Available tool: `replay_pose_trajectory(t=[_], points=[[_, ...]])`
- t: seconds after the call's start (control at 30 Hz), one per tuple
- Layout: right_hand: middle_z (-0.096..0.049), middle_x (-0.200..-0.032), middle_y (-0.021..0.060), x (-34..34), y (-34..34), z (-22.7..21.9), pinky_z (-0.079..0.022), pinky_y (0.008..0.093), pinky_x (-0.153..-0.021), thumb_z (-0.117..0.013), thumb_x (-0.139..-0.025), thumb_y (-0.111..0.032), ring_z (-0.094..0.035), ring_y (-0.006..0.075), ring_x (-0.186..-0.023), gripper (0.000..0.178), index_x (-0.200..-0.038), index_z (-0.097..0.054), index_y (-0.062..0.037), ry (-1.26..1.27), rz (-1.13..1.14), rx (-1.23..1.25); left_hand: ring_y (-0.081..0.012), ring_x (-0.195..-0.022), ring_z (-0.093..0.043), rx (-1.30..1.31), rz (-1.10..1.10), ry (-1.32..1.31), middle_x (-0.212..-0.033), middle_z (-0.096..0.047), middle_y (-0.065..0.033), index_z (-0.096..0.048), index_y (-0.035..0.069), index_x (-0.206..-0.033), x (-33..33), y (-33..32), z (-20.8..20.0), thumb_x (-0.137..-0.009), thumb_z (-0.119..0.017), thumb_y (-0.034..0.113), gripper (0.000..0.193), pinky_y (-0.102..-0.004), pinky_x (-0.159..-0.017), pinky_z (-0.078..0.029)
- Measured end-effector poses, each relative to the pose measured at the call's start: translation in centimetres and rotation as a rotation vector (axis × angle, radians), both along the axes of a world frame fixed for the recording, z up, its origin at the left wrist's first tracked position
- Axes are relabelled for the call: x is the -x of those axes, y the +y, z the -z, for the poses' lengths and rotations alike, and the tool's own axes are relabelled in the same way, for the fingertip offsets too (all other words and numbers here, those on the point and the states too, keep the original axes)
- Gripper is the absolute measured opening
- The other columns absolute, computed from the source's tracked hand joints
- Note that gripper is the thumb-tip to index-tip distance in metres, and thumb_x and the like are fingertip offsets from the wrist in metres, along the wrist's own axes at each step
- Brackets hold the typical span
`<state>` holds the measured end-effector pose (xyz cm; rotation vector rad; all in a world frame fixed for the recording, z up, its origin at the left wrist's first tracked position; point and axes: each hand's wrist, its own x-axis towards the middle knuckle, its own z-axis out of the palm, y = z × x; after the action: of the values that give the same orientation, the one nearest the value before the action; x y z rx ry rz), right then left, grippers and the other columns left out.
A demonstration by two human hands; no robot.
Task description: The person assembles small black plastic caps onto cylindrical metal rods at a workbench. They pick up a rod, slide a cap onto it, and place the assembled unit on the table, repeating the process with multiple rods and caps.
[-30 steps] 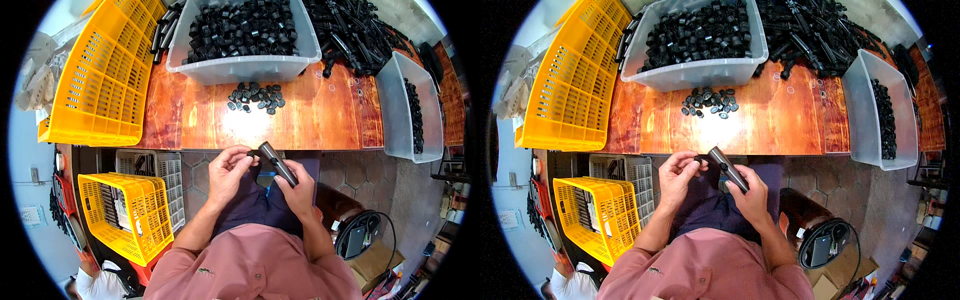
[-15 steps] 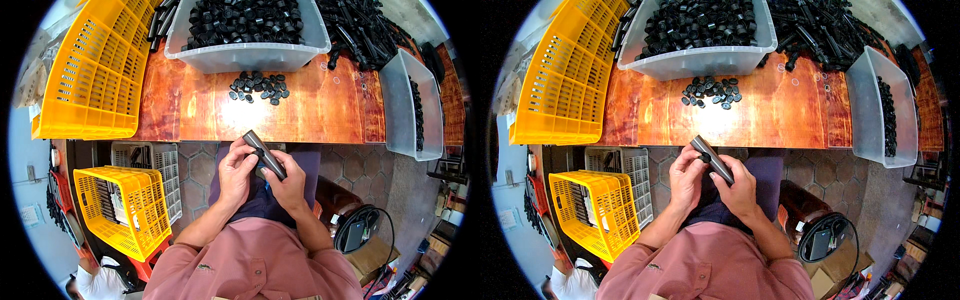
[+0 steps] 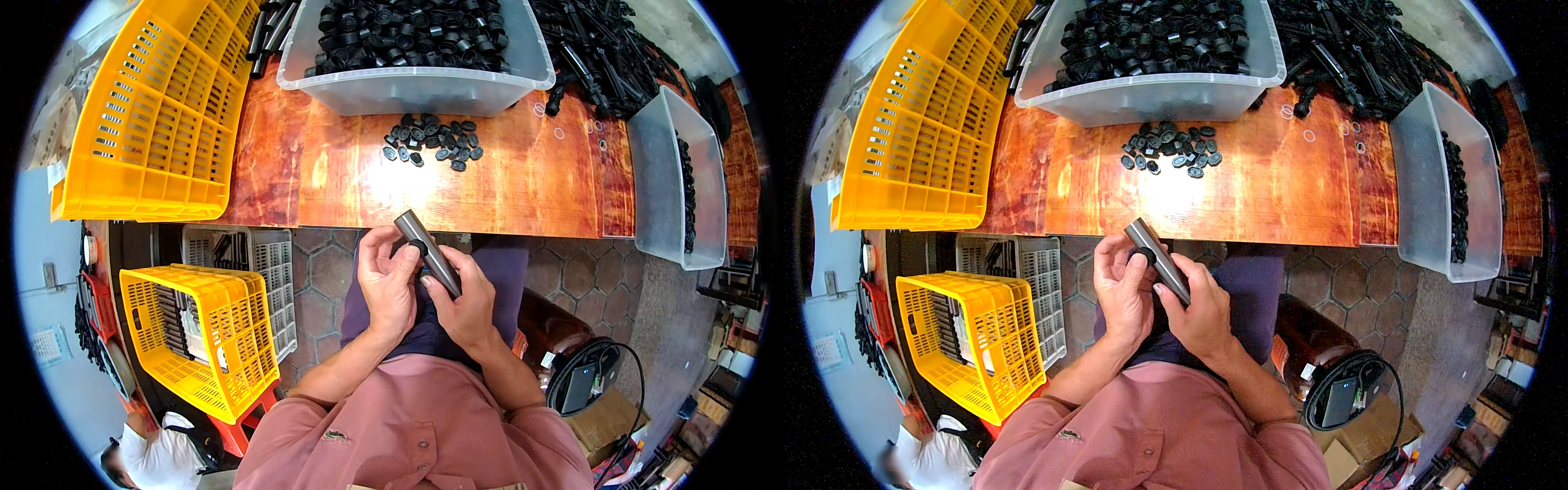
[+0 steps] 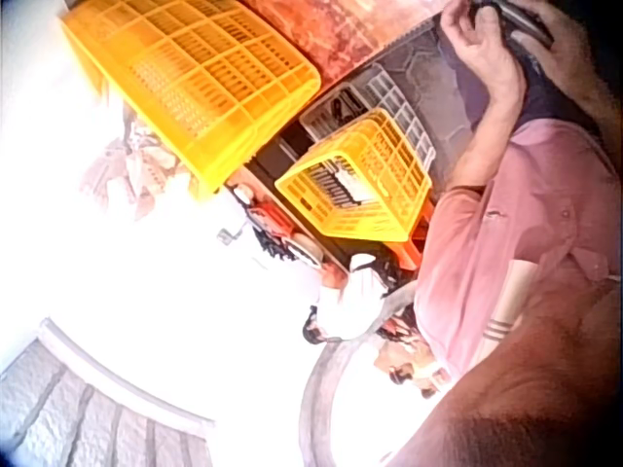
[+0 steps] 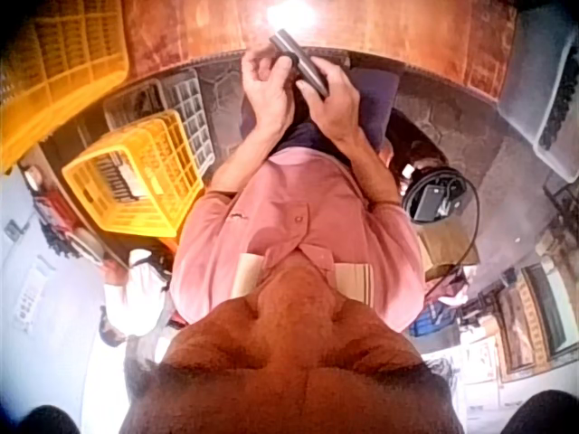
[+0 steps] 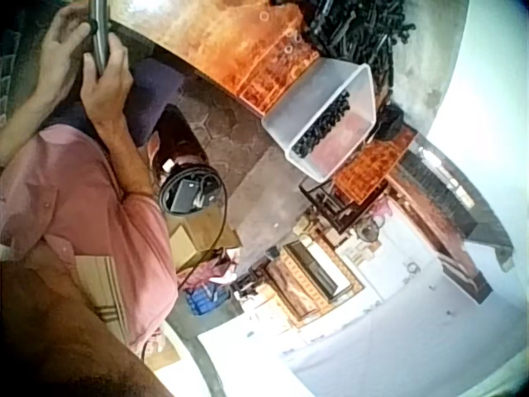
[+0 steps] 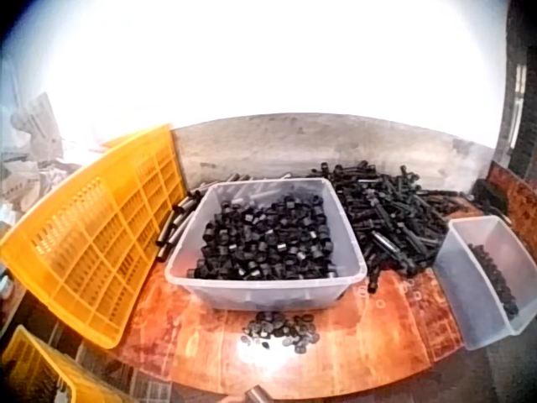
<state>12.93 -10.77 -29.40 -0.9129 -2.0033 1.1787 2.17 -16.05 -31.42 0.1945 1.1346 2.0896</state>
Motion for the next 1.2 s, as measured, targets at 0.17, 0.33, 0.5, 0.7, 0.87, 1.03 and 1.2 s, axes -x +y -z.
replay_pose_trajectory(t=[0.17, 0.33, 0.5, 0.7, 0.87, 1.03, 1.2], points=[[-0.066, -0.108, 0.0223, 0.0, 0.1, 0.1, -0.056, 0.0417, -0.079, -0.072, -0.085, -0.010, -0.068, 0.0388, -0.095, 0.046, -0.125, -0.052, 0.0016, 0.022, -0.002, -0.057, -0.0296, -0.105, -0.067, -0.004, 0.134, -0.096, -0.124, -0.062, -0.0180, -0.045, 0.002, -0.137, 0.5, 0.0, -0.7, -0.093, -0.070, 0.014, 0.051, -0.0397, -0.090, -0.058], [-0.066, -0.109, 0.0236, 0.2, 0.0, -0.1, -0.056, 0.0408, -0.078, -0.073, -0.084, -0.008, -0.068, 0.0385, -0.095, 0.048, -0.125, -0.052, 0.0022, 0.043, -0.009, -0.162, -0.0240, -0.111, -0.064, -0.022, 0.211, -0.009, -0.129, -0.061, -0.0214, -0.040, -0.006, -0.142, 0.9, -0.1, -1.3, -0.096, -0.065, 0.010, 0.055, -0.0346, -0.097, -0.053], [-0.067, -0.106, 0.0227, 0.1, -0.3, 0.1, -0.056, 0.0386, -0.075, -0.074, -0.084, -0.008, -0.070, 0.0359, -0.090, 0.047, -0.124, -0.052, 0.0026, 0.083, 0.009, -0.199, -0.0272, -0.112, -0.065, 0.001, 0.213, 0.079, -0.128, -0.061, -0.0205, -0.041, -0.005, -0.142, 0.7, -0.5, -2.1, -0.094, -0.068, 0.009, 0.057, -0.0387, -0.098, -0.053], [-0.068, -0.104, 0.0203, -0.7, -1.0, 2.4, -0.056, 0.0357, -0.070, -0.074, -0.088, -0.014, -0.072, 0.0297, -0.082, 0.043, -0.122, -0.053, 0.0019, 0.173, -0.028, -0.055, -0.0283, -0.114, -0.063, 0.052, 0.311, 0.559, -0.125, -0.062, -0.0206, -0.042, -0.007, -0.142, 0.3, -2.1, -2.0, -0.080, -0.066, -0.014, 0.066, -0.0386, -0.100, -0.050], [-0.070, -0.099, 0.0187, -0.4, -0.5, 1.5, -0.056, 0.0353, -0.066, -0.071, -0.090, -0.018, -0.072, 0.0280, -0.078, 0.039, -0.119, -0.055, 0.0019, 0.141, -0.054, -0.158, -0.0220, -0.103, -0.066, 0.070, 0.302, 0.756, -0.114, -0.067, -0.0165, -0.054, -0.006, -0.135, 1.2, -1.9, -2.4, -0.077, -0.081, 0.003, 0.065, -0.0311, -0.091, -0.051], [-0.068, -0.091, 0.0158, -0.7, -0.7, 1.1, -0.054, 0.0332, -0.064, -0.068, -0.092, -0.016, -0.070, 0.0227, -0.073, 0.034, -0.119, -0.055, 0.0017, 0.077, -0.037, -0.103, -0.0239, -0.111, -0.062, 0.078, 0.429, 0.788, -0.123, -0.062, -0.0186, -0.041, -0.006, -0.144, 2.0, -1.9, -2.3, -0.082, -0.072, -0.005, 0.069, -0.0359, -0.098, -0.049], [-0.066, -0.089, 0.0090, -1.3, -0.8, -1.6, -0.050, 0.0257, -0.067, -0.060, -0.096, -0.013, -0.062, 0.0121, -0.075, 0.030, -0.122, -0.054, 0.0012, 0.289, -0.151, 0.453, -0.0238, -0.112, -0.062, -0.013, 0.467, 0.158, -0.127, -0.061, -0.0194, -0.034, -0.001, -0.149, 1.8, -1.6, -3.4, -0.095, -0.066, 0.018, 0.065, -0.0353, -0.097, -0.050]])
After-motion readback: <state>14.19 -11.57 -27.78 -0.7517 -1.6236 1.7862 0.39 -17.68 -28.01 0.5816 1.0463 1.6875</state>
